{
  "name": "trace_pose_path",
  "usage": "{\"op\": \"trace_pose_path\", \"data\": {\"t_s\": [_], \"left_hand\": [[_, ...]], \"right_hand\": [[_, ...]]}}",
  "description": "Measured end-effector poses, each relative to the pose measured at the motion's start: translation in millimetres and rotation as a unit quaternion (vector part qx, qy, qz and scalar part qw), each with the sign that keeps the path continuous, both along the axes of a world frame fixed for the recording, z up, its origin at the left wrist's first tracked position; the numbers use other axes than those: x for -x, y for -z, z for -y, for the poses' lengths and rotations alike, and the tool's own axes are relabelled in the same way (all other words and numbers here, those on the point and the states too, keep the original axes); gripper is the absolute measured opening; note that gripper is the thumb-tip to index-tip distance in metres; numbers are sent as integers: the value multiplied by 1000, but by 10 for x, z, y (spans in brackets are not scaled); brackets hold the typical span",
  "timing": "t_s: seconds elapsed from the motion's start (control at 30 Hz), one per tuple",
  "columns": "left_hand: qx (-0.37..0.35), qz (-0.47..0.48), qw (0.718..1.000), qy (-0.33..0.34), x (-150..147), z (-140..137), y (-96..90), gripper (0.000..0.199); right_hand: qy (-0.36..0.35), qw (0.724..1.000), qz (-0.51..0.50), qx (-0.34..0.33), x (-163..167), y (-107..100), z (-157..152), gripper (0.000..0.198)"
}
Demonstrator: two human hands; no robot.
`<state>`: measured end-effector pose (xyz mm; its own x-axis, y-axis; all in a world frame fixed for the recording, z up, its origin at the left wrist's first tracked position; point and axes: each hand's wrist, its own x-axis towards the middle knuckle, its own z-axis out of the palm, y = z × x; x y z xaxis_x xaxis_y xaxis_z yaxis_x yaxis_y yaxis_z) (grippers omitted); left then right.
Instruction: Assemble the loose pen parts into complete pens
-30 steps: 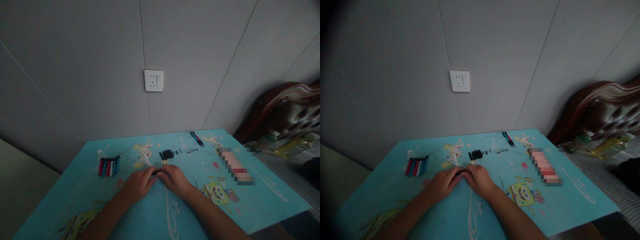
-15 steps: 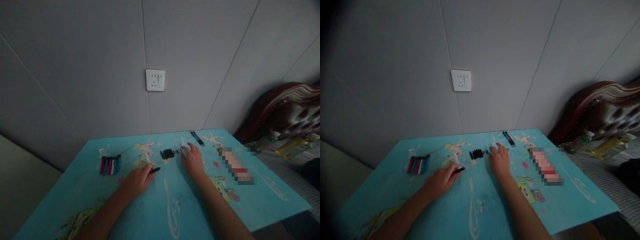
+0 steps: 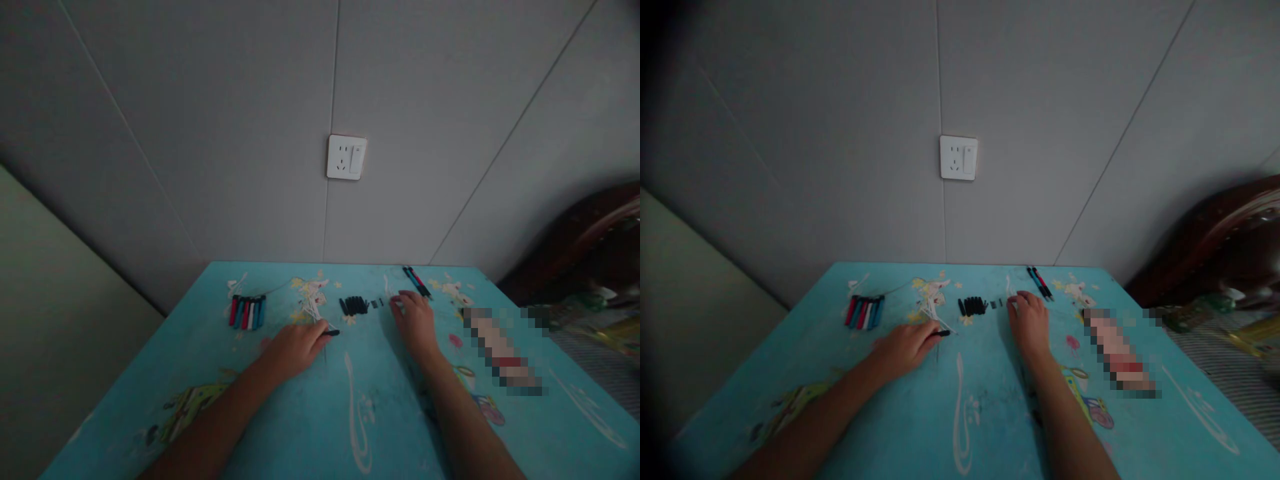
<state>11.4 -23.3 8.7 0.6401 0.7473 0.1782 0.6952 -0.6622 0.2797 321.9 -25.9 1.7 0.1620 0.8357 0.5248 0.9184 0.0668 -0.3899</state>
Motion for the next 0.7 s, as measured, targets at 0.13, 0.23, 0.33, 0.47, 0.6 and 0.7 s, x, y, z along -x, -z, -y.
{"op": "trace_pose_path", "data": {"t_s": [0.13, 0.23, 0.33, 0.47, 0.6, 0.7], "left_hand": [[-14, 3, 1000, 11, 11, -23, 2, 31], [-8, 31, 999, -13, 14, -20, -5, 30], [-2, 58, 998, -14, 5, -23, -7, 33], [-19, 43, 999, 14, -7, -16, -33, 28], [-30, 18, 999, 11, -2, 2, -63, 30], [-23, 33, 999, 9, 11, -3, -54, 31]], "right_hand": [[-160, 964, -203, 56, 378, -172, 129, 28], [-242, 925, -269, 111, 675, -250, 262, 24], [-259, 915, -285, 123, 833, -263, 333, 20], [-252, 910, -300, 133, 866, -234, 336, 21], [-258, 906, -310, 132, 864, -208, 327, 21], [-253, 904, -316, 138, 867, -198, 328, 22]]}}
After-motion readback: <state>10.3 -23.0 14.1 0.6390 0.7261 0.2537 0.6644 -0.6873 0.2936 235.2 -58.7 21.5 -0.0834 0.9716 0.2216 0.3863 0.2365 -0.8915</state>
